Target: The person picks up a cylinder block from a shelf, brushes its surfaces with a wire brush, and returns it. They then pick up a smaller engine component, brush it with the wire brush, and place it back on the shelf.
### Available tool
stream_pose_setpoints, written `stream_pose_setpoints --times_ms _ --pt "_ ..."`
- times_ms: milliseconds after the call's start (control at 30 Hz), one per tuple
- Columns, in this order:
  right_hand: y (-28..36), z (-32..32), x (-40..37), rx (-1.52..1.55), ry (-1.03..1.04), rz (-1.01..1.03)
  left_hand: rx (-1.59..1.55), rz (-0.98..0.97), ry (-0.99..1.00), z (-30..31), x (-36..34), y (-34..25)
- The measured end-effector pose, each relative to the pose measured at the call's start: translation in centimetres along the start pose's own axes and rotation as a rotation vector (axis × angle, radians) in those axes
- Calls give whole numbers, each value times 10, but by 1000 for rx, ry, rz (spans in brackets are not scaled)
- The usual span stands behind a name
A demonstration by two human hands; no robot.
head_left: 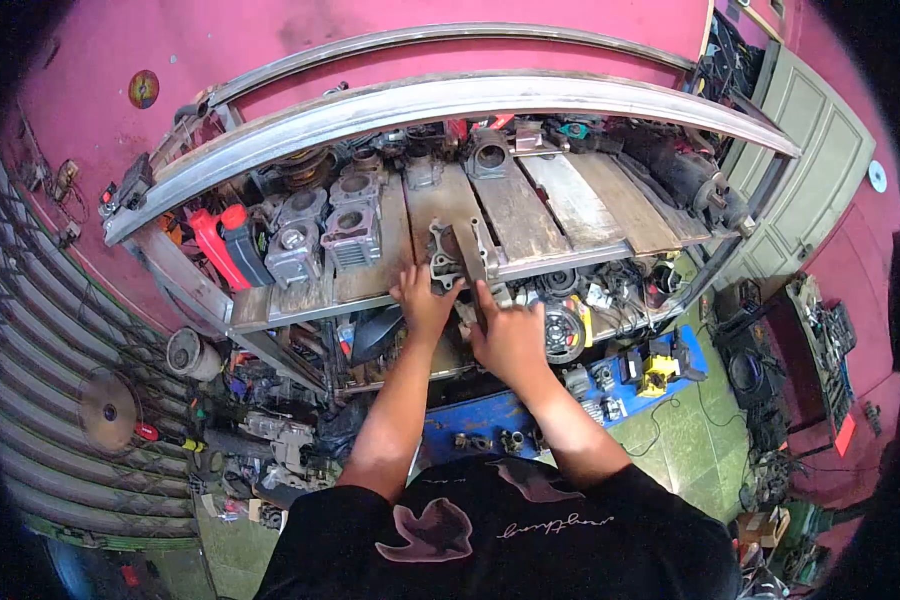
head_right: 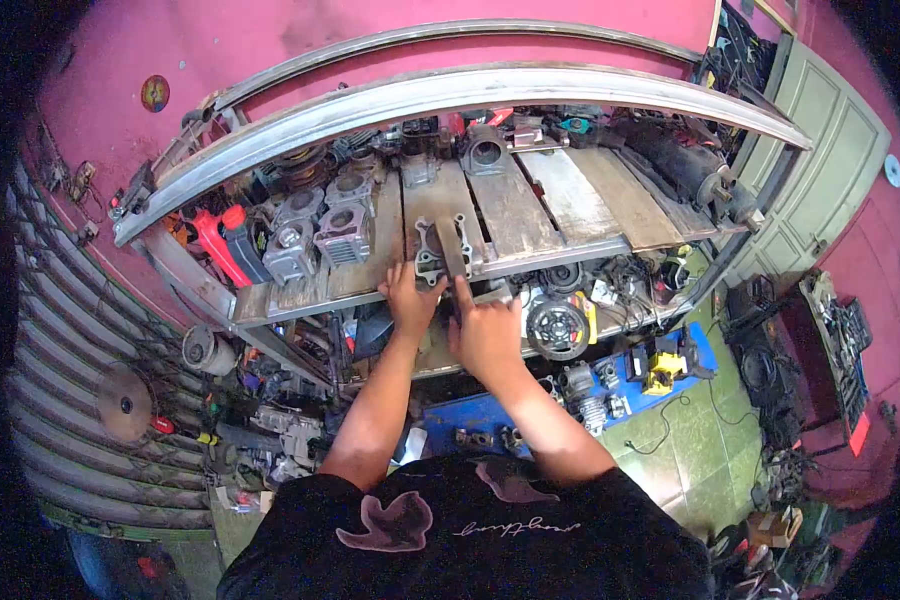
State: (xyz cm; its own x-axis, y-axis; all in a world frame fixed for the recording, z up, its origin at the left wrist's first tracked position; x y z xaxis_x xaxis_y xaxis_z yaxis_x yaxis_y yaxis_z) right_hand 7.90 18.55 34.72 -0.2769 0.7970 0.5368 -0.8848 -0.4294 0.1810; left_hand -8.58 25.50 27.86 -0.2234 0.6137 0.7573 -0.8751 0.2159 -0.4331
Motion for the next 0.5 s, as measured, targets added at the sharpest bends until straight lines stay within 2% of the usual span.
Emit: stream_pose_setpoints --times_ms 100,133,233,267,300,400,500 --pt "0 24 -10 -102 195 93 -13 12 35 -1 -8 2" --pt "-4 30 -2 -156 337 49 -25 37 79 -5 -12 5" --pt "-26 31 32 -38 587 40 28 7 62 -8 -25 9" --pt "-32 34 46 46 585 4 27 9 64 -7 -29 9" --pt "-39 22 61 61 732 -49 37 -37 104 -8 -32 5" --pt "-44 -20 90 156 754 -47 13 -75 165 -12 -41 -3" --pt "-51 -31 77 316 734 -106 43 -72 99 -10 -38 -6"
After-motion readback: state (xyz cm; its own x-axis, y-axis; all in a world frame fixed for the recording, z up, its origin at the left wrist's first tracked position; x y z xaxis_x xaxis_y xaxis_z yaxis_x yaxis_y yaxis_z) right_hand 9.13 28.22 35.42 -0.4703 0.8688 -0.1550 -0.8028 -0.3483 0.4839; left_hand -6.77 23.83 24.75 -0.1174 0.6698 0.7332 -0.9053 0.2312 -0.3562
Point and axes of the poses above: each hand's wrist, its own x-axis towards the middle knuckle, its own z-axis out of the back of the hand, y = z × x, the point moved 9 cm from there along x, towards the middle knuckle
